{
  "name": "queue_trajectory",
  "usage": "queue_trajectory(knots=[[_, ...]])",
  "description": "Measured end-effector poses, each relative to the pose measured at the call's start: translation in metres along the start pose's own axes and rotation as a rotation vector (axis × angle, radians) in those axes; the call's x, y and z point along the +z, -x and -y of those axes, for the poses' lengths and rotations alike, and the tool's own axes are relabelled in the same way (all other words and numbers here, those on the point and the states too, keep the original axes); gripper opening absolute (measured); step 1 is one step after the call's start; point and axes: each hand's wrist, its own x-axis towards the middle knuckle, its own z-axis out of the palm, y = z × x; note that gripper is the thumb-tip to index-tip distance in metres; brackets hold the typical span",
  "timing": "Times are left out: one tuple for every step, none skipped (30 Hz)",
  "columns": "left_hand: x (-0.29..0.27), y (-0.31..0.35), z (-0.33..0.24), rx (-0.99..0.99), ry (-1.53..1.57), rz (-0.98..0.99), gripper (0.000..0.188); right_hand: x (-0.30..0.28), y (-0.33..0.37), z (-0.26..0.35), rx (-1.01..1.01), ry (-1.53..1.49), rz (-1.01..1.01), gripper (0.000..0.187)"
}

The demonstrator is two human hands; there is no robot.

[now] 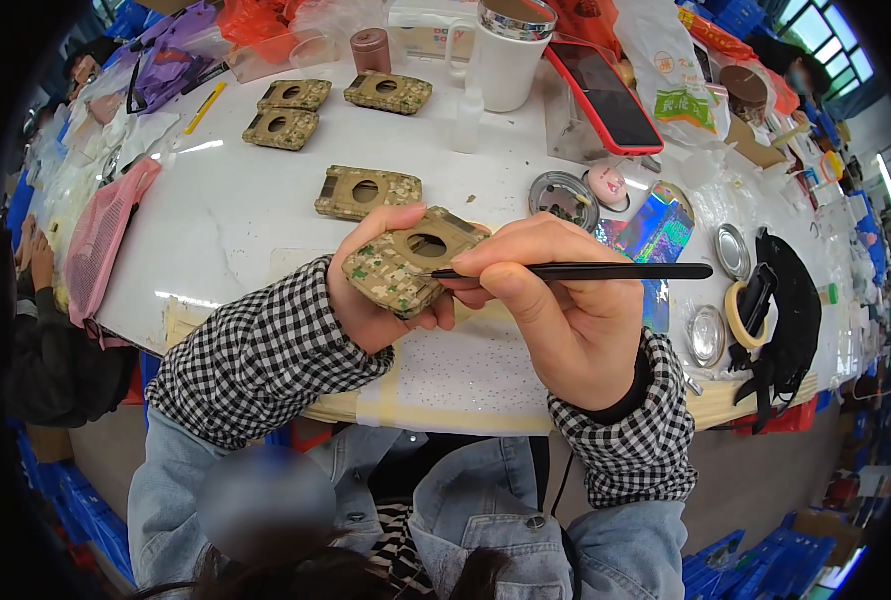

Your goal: Assembling and detailing small toy tank models using tweezers and detailing tools.

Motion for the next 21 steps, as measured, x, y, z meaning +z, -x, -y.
queue_trajectory(knots=[[0.0013,0.0002,0.0000,0.003,-0.001,-0.016,0.054,-0.0002,-0.0001,0.0001,-0.004,0.007,0.004,0.015],[0.0037,0.0006,-0.0001,0.005,-0.001,-0.033,0.054,-0.0002,0.0001,0.0002,0.001,0.005,0.002,0.015],[0.0048,0.0008,-0.0001,0.008,-0.001,-0.049,0.054,-0.0002,0.0002,0.0001,0.007,0.005,0.000,0.015],[0.0044,0.0006,0.0001,0.009,-0.005,-0.045,0.054,-0.0001,0.0003,0.0001,0.012,0.004,-0.002,0.015],[0.0036,0.0004,0.0003,0.010,-0.008,-0.040,0.054,0.0001,0.0003,-0.0001,0.011,0.002,-0.005,0.015],[0.0032,0.0003,0.0004,0.010,-0.011,-0.036,0.054,0.0004,0.0003,-0.0001,0.010,0.000,-0.008,0.015],[0.0032,0.0003,0.0003,0.007,-0.009,-0.035,0.054,0.0006,0.0003,0.0000,0.009,-0.002,-0.012,0.015],[0.0032,0.0003,0.0001,0.004,-0.006,-0.033,0.054,0.0006,0.0005,0.0001,0.013,-0.003,-0.013,0.015],[0.0031,0.0006,0.0001,0.002,-0.004,-0.032,0.054,0.0008,0.0006,0.0002,0.017,-0.004,-0.015,0.015],[0.0034,0.0009,0.0001,0.003,0.000,-0.033,0.054,0.0010,0.0006,0.0002,0.021,-0.005,-0.016,0.015],[0.0041,0.0013,0.0000,0.004,0.004,-0.034,0.054,0.0007,0.0007,0.0001,0.019,0.000,-0.012,0.015],[0.0048,0.0015,0.0000,0.005,0.008,-0.035,0.054,-0.0001,0.0007,0.0000,0.017,0.006,-0.007,0.016],[0.0054,0.0016,-0.0003,0.005,0.002,-0.042,0.054,-0.0006,0.0008,-0.0002,0.014,0.011,-0.003,0.016],[0.0060,0.0015,-0.0006,0.005,-0.004,-0.048,0.054,-0.0005,0.0008,-0.0003,0.013,0.008,-0.003,0.016],[0.0063,0.0016,-0.0008,0.004,-0.011,-0.055,0.054,-0.0002,0.0008,-0.0003,0.012,0.006,-0.003,0.016],[0.0062,0.0017,-0.0007,0.005,-0.007,-0.051,0.054,0.0000,0.0009,-0.0003,0.010,0.003,-0.004,0.016],[0.0059,0.0018,-0.0006,0.005,-0.004,-0.047,0.054,0.0001,0.0010,-0.0003,0.008,0.002,-0.006,0.016],[0.0053,0.0016,-0.0005,0.004,0.000,-0.042,0.054,0.0002,0.0010,-0.0004,0.008,0.002,-0.009,0.016],[0.0048,0.0012,-0.0004,0.005,0.000,-0.040,0.054,0.0003,0.0009,-0.0004,0.008,0.003,-0.012,0.016],[0.0043,0.0007,-0.0001,0.006,0.000,-0.039,0.054,0.0005,0.0011,-0.0006,0.012,-0.002,-0.019,0.016],[0.0040,0.0008,0.0000,0.009,-0.002,-0.039,0.054,0.0011,0.0012,-0.0009,0.015,-0.010,-0.025,0.016]])
